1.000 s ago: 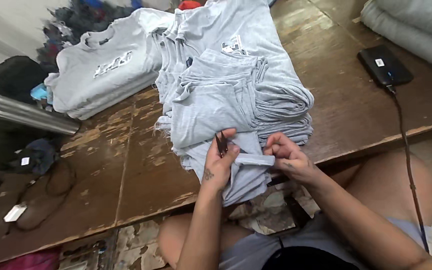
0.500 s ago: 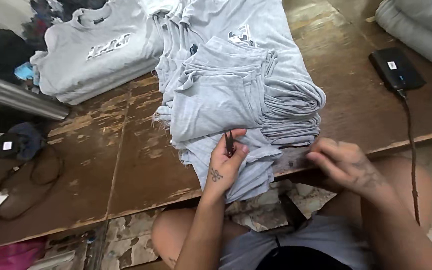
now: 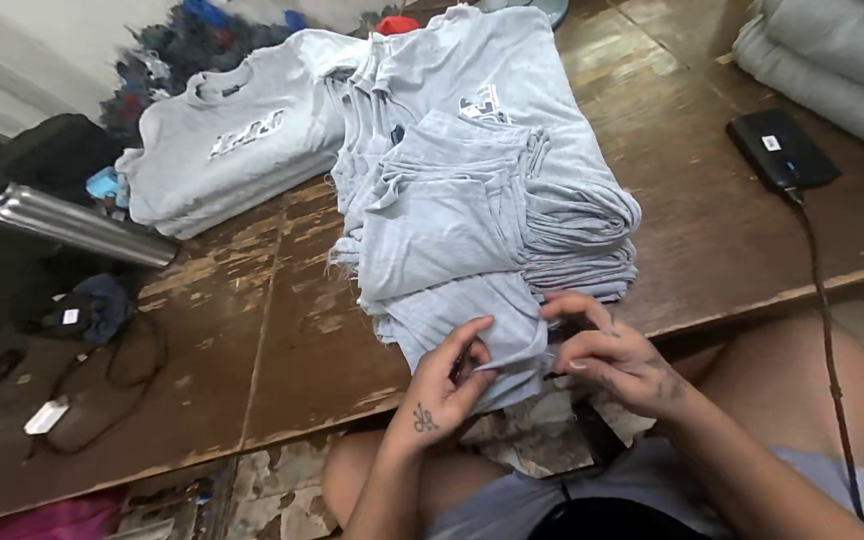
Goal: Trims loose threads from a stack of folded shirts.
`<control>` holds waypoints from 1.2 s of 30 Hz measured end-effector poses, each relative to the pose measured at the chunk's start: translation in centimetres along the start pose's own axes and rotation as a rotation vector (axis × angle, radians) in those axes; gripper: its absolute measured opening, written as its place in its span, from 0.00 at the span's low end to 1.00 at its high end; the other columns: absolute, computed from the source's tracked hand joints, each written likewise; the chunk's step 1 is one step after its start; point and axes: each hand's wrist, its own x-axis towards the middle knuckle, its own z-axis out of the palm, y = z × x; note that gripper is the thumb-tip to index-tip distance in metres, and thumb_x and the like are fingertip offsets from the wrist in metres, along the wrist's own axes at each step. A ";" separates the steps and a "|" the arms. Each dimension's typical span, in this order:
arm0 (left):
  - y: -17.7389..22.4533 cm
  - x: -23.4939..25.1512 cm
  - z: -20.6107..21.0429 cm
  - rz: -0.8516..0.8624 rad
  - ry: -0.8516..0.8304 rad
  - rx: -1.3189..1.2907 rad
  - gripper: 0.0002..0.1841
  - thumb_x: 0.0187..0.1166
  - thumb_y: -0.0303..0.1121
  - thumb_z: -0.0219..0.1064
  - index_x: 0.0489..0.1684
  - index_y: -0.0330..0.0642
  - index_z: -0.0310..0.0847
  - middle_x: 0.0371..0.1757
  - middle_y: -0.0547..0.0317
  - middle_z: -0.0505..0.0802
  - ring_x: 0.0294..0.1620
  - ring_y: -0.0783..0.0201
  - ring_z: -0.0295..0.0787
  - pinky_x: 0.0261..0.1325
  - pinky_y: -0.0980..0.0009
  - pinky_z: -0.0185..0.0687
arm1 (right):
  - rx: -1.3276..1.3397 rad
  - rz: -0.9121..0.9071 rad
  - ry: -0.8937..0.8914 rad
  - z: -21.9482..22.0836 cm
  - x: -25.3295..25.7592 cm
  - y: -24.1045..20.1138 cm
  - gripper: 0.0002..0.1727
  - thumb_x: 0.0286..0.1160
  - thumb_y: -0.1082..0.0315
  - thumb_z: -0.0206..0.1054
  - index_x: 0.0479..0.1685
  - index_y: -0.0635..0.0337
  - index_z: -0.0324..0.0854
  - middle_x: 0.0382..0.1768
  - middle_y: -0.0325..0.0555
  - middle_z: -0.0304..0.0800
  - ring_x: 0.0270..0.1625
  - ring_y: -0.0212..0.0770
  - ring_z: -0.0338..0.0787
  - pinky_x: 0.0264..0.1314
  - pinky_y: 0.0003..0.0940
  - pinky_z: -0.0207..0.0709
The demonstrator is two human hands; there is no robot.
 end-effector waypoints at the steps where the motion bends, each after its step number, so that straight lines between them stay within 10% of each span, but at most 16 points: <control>1: 0.1 0.0 0.1 0.001 0.021 0.053 0.29 0.78 0.29 0.66 0.78 0.25 0.68 0.36 0.60 0.88 0.27 0.80 0.74 0.29 0.85 0.71 | -0.048 -0.006 0.003 -0.1 -0.3 -0.3 0.19 0.90 0.51 0.57 0.38 0.53 0.85 0.70 0.53 0.82 0.85 0.40 0.71 0.88 0.34 0.64; 5: 2.9 -0.4 0.7 0.086 0.143 0.483 0.22 0.81 0.42 0.59 0.61 0.32 0.78 0.42 0.48 0.91 0.36 0.63 0.88 0.37 0.67 0.83 | -0.228 -0.085 0.037 -0.4 -1.3 -1.4 0.13 0.87 0.52 0.62 0.41 0.47 0.87 0.74 0.54 0.79 0.87 0.43 0.66 0.87 0.34 0.61; 13: 5.7 0.5 1.7 0.184 0.070 0.911 0.14 0.73 0.27 0.60 0.47 0.43 0.92 0.33 0.51 0.93 0.26 0.52 0.91 0.20 0.58 0.79 | -0.214 -0.178 0.154 1.0 -1.3 -2.6 0.10 0.85 0.54 0.64 0.39 0.45 0.85 0.72 0.42 0.78 0.87 0.40 0.66 0.89 0.36 0.61; 19: 3.5 0.5 1.1 -0.029 0.125 0.502 0.22 0.77 0.42 0.68 0.62 0.33 0.83 0.30 0.55 0.88 0.24 0.64 0.80 0.27 0.66 0.77 | -0.424 -0.036 0.134 0.4 -1.0 -1.0 0.28 0.84 0.40 0.60 0.53 0.60 0.79 0.58 0.57 0.87 0.66 0.44 0.87 0.70 0.37 0.81; 21: 2.1 1.4 1.6 -0.072 0.076 0.403 0.16 0.77 0.38 0.69 0.51 0.33 0.88 0.27 0.56 0.89 0.23 0.66 0.82 0.29 0.67 0.79 | -0.572 -0.046 0.099 1.0 0.0 1.3 0.27 0.82 0.48 0.64 0.58 0.66 0.85 0.51 0.60 0.93 0.54 0.51 0.94 0.58 0.44 0.87; 24: 0.6 2.4 1.9 -0.073 0.072 0.226 0.11 0.81 0.32 0.64 0.37 0.32 0.87 0.24 0.61 0.86 0.24 0.78 0.77 0.31 0.81 0.73 | -0.633 -0.083 0.069 0.1 1.1 1.8 0.12 0.80 0.69 0.61 0.43 0.66 0.91 0.37 0.52 0.97 0.39 0.45 0.97 0.46 0.38 0.89; 31: -0.2 2.2 1.4 -0.051 0.059 0.043 0.13 0.81 0.34 0.65 0.34 0.31 0.85 0.23 0.67 0.83 0.25 0.86 0.73 0.31 0.87 0.68 | -0.585 0.062 -0.132 -6.2 -2.1 -2.9 0.18 0.85 0.61 0.55 0.33 0.62 0.86 0.23 0.47 0.87 0.26 0.36 0.85 0.30 0.30 0.76; 36: -0.6 2.6 1.6 -0.063 0.101 -0.041 0.10 0.81 0.33 0.65 0.36 0.34 0.84 0.25 0.74 0.83 0.26 0.88 0.74 0.31 0.89 0.69 | -0.610 0.143 -0.092 -1.9 0.4 -2.5 0.33 0.75 0.44 0.70 0.66 0.64 0.83 0.50 0.58 0.93 0.48 0.54 0.95 0.50 0.52 0.89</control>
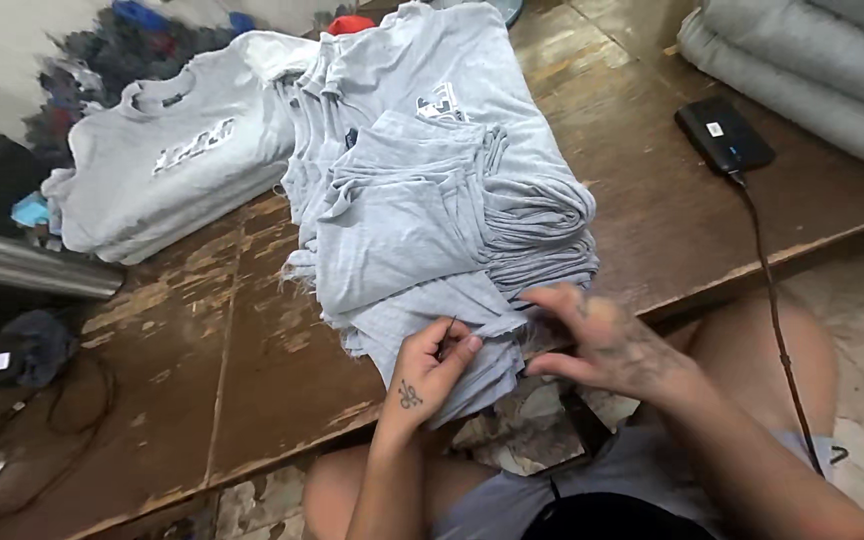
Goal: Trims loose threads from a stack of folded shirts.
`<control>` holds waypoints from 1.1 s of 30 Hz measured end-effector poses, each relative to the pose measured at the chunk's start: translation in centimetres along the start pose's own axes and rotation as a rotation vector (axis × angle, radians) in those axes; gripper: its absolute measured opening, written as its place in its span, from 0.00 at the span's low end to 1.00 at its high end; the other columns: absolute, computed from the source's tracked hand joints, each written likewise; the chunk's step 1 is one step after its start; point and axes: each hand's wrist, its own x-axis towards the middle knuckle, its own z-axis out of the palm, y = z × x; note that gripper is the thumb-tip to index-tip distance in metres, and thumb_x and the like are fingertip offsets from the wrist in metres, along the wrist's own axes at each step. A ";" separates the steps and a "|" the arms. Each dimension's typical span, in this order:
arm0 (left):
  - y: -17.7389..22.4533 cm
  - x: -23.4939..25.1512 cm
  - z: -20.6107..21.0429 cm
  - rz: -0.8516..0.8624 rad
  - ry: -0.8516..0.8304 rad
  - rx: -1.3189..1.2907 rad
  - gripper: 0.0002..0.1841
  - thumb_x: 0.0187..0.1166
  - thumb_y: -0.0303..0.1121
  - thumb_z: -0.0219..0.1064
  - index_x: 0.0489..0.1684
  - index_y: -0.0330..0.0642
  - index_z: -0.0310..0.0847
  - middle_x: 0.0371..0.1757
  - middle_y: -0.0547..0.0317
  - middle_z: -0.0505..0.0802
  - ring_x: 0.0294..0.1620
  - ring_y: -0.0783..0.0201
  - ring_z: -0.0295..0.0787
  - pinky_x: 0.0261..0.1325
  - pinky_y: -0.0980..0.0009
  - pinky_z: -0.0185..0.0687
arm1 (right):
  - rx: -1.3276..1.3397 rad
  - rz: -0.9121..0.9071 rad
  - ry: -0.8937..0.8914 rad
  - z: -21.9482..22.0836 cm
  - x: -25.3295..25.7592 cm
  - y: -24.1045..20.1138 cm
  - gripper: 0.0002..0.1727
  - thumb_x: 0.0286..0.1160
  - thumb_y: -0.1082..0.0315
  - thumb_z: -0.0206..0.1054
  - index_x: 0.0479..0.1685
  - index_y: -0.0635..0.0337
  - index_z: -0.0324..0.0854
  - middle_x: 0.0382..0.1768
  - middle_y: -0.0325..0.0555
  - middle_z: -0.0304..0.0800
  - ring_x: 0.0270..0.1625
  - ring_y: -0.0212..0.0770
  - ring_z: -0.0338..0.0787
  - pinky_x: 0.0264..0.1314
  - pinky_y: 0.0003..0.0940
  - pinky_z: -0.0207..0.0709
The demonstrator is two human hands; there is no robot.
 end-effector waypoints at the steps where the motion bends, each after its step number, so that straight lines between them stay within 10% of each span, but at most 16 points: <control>1: 0.0 0.0 0.1 -0.002 0.003 0.000 0.09 0.81 0.32 0.65 0.36 0.34 0.84 0.25 0.74 0.83 0.26 0.88 0.74 0.31 0.88 0.70 | -0.025 -0.067 0.064 1.5 0.7 0.2 0.29 0.76 0.47 0.70 0.63 0.64 0.85 0.50 0.58 0.94 0.49 0.55 0.95 0.49 0.51 0.89; 5: 0.5 -0.5 -0.2 -0.001 -0.020 0.051 0.09 0.81 0.31 0.64 0.37 0.34 0.84 0.24 0.73 0.83 0.25 0.88 0.73 0.30 0.88 0.69 | -0.086 -0.195 0.238 1.9 1.2 0.8 0.11 0.82 0.69 0.62 0.37 0.64 0.90 0.32 0.52 0.95 0.35 0.47 0.96 0.39 0.39 0.89; 10: 0.7 -0.7 -0.6 -0.018 -0.043 0.052 0.08 0.80 0.30 0.64 0.36 0.34 0.84 0.24 0.73 0.81 0.25 0.88 0.73 0.31 0.89 0.68 | -0.149 -0.039 0.052 -2.4 -1.8 1.9 0.14 0.82 0.66 0.58 0.36 0.64 0.87 0.29 0.52 0.92 0.30 0.48 0.93 0.34 0.43 0.86; 15: 0.4 0.0 -1.1 -0.005 -0.112 0.027 0.09 0.80 0.32 0.64 0.37 0.34 0.84 0.25 0.75 0.82 0.26 0.89 0.73 0.31 0.89 0.69 | 0.024 0.078 -0.024 1.0 0.2 -0.6 0.35 0.80 0.43 0.64 0.70 0.68 0.80 0.53 0.60 0.93 0.52 0.56 0.95 0.56 0.52 0.88; 19: 0.7 -0.1 -1.4 0.006 -0.186 0.167 0.11 0.81 0.33 0.64 0.36 0.32 0.84 0.24 0.69 0.82 0.24 0.85 0.72 0.30 0.87 0.68 | 0.055 -0.036 0.144 3.4 0.8 0.2 0.10 0.75 0.72 0.64 0.45 0.68 0.88 0.34 0.55 0.95 0.34 0.51 0.96 0.40 0.45 0.89; 25: 3.4 -1.1 -1.0 0.073 -0.231 0.608 0.22 0.80 0.46 0.63 0.60 0.36 0.82 0.36 0.53 0.91 0.29 0.57 0.88 0.30 0.55 0.84 | -0.074 -0.083 0.108 0.7 -2.1 0.4 0.11 0.81 0.70 0.60 0.36 0.65 0.87 0.26 0.52 0.92 0.28 0.49 0.94 0.30 0.42 0.86; 33: 7.2 0.6 1.1 0.431 -0.185 0.946 0.11 0.76 0.31 0.61 0.45 0.45 0.91 0.30 0.54 0.92 0.28 0.51 0.90 0.25 0.57 0.78 | -0.101 -0.139 0.182 0.5 -3.2 -0.9 0.15 0.83 0.67 0.55 0.32 0.61 0.86 0.24 0.47 0.89 0.26 0.43 0.90 0.26 0.37 0.81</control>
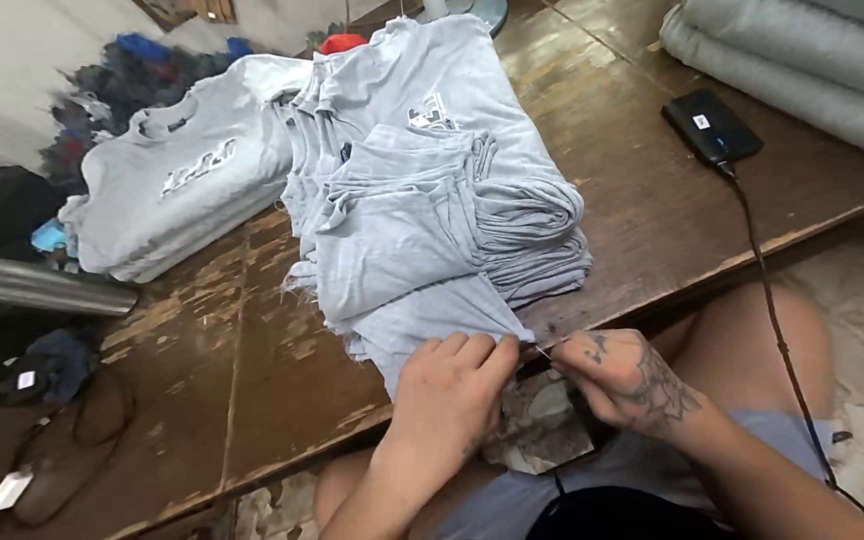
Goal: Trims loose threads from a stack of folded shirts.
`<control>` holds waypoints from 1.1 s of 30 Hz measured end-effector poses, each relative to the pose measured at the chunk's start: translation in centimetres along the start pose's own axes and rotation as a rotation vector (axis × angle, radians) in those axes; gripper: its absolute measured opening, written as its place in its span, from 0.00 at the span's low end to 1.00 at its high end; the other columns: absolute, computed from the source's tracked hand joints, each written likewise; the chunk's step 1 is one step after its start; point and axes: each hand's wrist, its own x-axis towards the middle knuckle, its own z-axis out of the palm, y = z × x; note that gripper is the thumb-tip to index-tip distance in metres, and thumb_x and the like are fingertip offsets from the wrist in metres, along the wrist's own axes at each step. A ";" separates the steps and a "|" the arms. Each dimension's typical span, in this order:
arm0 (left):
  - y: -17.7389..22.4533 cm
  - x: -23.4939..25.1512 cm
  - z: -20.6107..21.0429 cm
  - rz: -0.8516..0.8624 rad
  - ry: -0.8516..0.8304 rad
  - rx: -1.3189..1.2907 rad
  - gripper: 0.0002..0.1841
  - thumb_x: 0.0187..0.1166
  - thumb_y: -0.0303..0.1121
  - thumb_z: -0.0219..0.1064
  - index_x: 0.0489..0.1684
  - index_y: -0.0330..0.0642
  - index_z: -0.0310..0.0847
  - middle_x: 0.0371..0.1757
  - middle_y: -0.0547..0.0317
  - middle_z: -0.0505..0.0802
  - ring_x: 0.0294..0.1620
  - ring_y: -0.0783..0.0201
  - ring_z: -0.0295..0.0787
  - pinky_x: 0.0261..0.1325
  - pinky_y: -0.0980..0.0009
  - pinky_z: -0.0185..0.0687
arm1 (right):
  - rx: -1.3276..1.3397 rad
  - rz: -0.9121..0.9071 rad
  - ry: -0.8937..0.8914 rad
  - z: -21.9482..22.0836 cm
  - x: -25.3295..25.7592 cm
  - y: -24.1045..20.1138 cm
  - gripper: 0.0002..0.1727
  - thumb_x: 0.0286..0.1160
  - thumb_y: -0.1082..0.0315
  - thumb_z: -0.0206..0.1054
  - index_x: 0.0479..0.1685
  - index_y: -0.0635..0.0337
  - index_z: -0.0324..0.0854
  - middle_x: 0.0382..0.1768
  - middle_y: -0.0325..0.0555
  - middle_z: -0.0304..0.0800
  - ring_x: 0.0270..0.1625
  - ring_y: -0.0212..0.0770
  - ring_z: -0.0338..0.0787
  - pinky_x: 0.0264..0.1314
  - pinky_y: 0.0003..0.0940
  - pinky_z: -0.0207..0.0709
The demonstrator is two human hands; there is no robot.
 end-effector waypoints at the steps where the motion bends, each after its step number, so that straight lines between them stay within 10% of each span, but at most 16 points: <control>1: -0.2 0.1 0.3 0.006 0.002 0.018 0.10 0.76 0.30 0.61 0.42 0.45 0.91 0.28 0.55 0.91 0.25 0.51 0.89 0.23 0.58 0.77 | 0.006 0.007 0.006 0.1 0.0 -0.1 0.15 0.83 0.67 0.55 0.32 0.61 0.85 0.23 0.47 0.88 0.26 0.43 0.89 0.25 0.37 0.80; 12: -1.3 -1.0 0.4 -0.192 0.001 -0.026 0.12 0.79 0.35 0.63 0.47 0.43 0.92 0.31 0.53 0.93 0.28 0.52 0.92 0.26 0.54 0.84 | 0.351 -0.137 -0.085 0.6 0.4 -1.4 0.23 0.90 0.58 0.52 0.26 0.59 0.82 0.20 0.43 0.84 0.26 0.39 0.86 0.34 0.33 0.79; 15: -3.1 -2.8 0.9 -0.366 0.110 -0.397 0.20 0.81 0.43 0.65 0.57 0.34 0.85 0.32 0.58 0.89 0.28 0.70 0.81 0.32 0.72 0.78 | 0.269 -0.123 -0.126 0.5 0.2 -0.8 0.33 0.92 0.45 0.49 0.17 0.56 0.76 0.14 0.44 0.77 0.24 0.44 0.82 0.45 0.41 0.76; 20: -4.3 -4.4 4.2 -0.608 0.237 -0.978 0.15 0.90 0.35 0.50 0.57 0.35 0.79 0.24 0.79 0.78 0.20 0.85 0.70 0.26 0.84 0.69 | 0.119 0.014 -0.076 3.6 2.3 0.1 0.18 0.82 0.54 0.63 0.43 0.60 0.91 0.36 0.53 0.92 0.42 0.53 0.93 0.46 0.47 0.87; 25: -4.4 -5.2 3.2 -0.564 0.173 -0.898 0.24 0.87 0.51 0.57 0.60 0.36 0.77 0.24 0.78 0.76 0.20 0.85 0.68 0.25 0.84 0.68 | 0.346 -0.046 0.063 4.3 1.4 1.0 0.13 0.83 0.64 0.62 0.34 0.62 0.88 0.33 0.52 0.90 0.41 0.42 0.90 0.50 0.29 0.83; 30: -4.9 -6.2 0.2 -0.377 -0.285 -0.394 0.14 0.72 0.40 0.73 0.43 0.37 0.86 0.26 0.50 0.90 0.27 0.49 0.90 0.30 0.44 0.83 | 0.329 0.013 -0.293 0.7 -1.8 2.3 0.15 0.80 0.62 0.62 0.30 0.59 0.88 0.28 0.46 0.89 0.32 0.38 0.89 0.38 0.30 0.83; 33: -7.2 -8.3 -2.8 -0.685 0.576 -0.429 0.05 0.74 0.23 0.63 0.36 0.27 0.80 0.29 0.58 0.88 0.29 0.71 0.85 0.39 0.71 0.85 | 0.270 0.006 -0.375 1.0 -2.3 2.1 0.16 0.80 0.59 0.62 0.29 0.57 0.88 0.23 0.43 0.89 0.27 0.38 0.90 0.32 0.34 0.84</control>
